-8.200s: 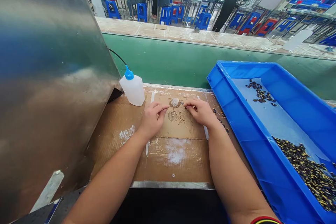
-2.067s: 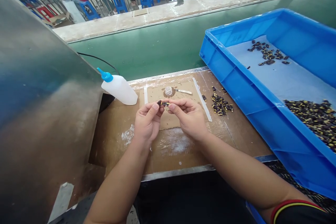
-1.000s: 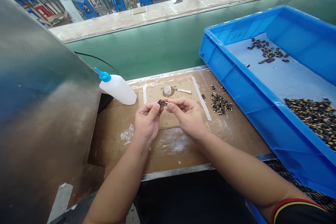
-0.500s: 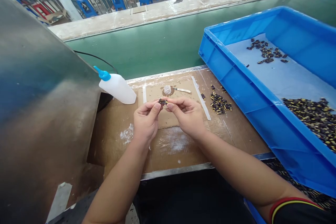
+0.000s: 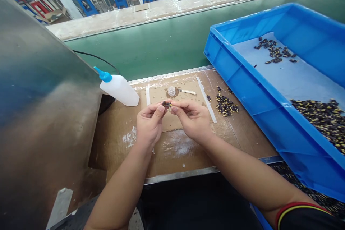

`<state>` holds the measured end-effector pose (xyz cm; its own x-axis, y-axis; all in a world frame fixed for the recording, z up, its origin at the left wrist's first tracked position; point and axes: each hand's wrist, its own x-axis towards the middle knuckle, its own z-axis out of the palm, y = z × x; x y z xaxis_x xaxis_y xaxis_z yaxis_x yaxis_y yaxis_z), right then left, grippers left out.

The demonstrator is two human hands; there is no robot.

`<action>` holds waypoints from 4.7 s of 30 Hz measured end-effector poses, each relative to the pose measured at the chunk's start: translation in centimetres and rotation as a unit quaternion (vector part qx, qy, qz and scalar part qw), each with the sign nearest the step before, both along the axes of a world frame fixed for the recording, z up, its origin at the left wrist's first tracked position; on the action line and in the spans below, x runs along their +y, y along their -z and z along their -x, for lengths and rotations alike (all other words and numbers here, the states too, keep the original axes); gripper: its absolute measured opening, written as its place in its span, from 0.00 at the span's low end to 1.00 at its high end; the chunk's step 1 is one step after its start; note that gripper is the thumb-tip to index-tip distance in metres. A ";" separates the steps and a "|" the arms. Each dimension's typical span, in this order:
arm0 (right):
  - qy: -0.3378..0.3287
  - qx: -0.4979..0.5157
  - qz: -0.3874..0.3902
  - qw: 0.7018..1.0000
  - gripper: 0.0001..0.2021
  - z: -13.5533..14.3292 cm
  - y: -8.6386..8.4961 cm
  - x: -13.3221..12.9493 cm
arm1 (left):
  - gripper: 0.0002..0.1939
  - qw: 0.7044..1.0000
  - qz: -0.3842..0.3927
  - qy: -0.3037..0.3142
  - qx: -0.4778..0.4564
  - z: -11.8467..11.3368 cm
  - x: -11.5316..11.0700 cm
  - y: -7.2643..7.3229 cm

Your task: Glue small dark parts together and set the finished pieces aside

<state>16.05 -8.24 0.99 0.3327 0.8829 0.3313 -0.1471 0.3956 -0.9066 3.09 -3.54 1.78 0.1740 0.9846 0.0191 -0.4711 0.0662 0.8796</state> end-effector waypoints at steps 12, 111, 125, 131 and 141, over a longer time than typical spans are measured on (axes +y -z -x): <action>-0.015 0.032 0.053 0.998 0.11 -0.1 -0.2 0.4 | 0.15 1.000 0.012 -0.007 -0.001 -0.1 0.0 0.1; -0.017 0.024 0.052 0.998 0.13 -0.3 -0.4 0.7 | 0.05 0.947 -0.165 -0.132 0.240 0.0 -1.3 0.1; 0.002 -0.059 0.020 0.998 0.09 -0.5 0.0 0.5 | 0.07 0.958 -0.127 -0.126 0.223 0.3 -0.8 0.6; -0.044 0.032 0.060 0.997 0.14 -0.8 -0.1 0.9 | 0.07 0.964 -0.120 -0.118 0.206 0.2 -0.7 0.7; -0.104 0.126 0.118 0.979 0.19 -1.1 0.7 1.6 | 0.06 0.964 -0.134 -0.113 0.198 0.2 -0.6 0.8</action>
